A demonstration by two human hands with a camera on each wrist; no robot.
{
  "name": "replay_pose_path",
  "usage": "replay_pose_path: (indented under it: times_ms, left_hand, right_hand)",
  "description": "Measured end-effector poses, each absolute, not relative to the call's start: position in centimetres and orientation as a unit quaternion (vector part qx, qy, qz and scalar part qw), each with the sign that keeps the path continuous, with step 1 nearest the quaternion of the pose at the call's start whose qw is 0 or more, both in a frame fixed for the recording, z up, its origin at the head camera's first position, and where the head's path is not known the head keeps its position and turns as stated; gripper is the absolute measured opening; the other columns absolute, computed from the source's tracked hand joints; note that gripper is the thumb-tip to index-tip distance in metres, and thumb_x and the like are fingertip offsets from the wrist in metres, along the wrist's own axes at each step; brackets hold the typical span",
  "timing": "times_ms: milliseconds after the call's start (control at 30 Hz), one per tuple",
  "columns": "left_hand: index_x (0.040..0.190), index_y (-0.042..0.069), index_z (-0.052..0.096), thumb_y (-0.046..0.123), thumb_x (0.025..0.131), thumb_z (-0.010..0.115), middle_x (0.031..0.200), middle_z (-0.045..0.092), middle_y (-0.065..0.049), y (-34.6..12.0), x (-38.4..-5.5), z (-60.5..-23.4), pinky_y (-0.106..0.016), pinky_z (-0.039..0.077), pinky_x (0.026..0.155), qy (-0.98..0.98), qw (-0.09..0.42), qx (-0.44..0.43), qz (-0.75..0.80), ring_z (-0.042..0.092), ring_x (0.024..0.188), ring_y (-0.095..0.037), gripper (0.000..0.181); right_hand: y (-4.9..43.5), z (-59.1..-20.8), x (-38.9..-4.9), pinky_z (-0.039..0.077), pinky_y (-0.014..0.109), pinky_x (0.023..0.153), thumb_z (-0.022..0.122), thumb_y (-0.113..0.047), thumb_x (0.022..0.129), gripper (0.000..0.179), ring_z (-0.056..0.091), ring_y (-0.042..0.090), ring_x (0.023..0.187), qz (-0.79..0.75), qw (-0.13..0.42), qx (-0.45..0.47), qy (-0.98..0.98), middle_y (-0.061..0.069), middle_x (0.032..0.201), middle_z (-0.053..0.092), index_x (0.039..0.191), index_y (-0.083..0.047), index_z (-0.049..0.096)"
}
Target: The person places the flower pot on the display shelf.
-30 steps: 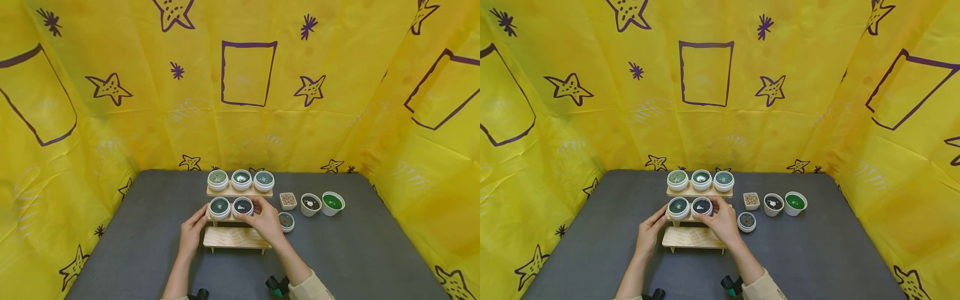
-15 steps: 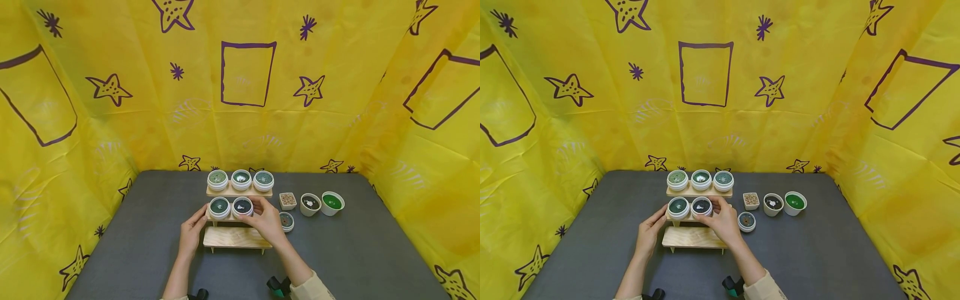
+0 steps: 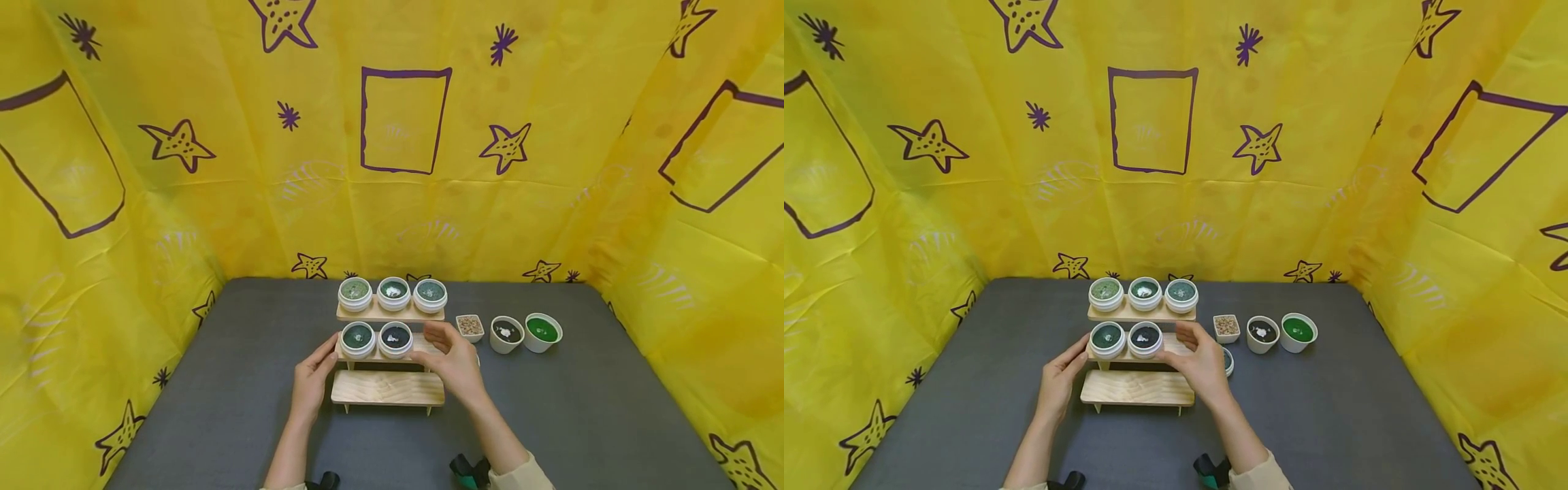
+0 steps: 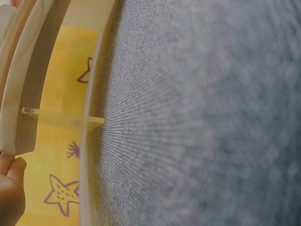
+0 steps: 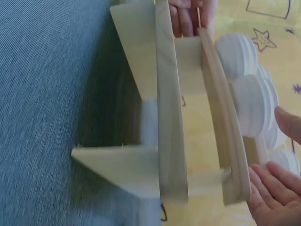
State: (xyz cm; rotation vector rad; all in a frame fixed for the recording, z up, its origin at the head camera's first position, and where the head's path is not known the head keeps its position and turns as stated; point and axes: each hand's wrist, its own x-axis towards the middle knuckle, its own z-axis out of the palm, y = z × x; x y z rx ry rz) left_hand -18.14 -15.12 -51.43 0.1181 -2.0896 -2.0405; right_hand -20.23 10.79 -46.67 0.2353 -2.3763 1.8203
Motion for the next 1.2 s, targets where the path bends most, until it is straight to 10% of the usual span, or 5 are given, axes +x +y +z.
replay_pose_path:
  times_ms: [1200]
  left_hand:
    - [0.138, 0.001, 0.055, 0.007, 0.099, 0.056, 0.144, 0.055, -0.014, -15.2, -18.1, -51.5, -0.002, 0.039, 0.1, -0.712, 0.105, 0.042, -0.693, 0.051, 0.117, 0.016, 0.04]
  right_hand:
    - [19.1, -50.5, -20.6, 0.052, 0.048, 0.103, 0.085, -0.028, 0.077, 0.068, 0.061, 0.039, 0.123, 0.512, 0.042, -0.065, -0.856, 0.023, 0.135, 0.062, 0.134, -0.002, 0.057]
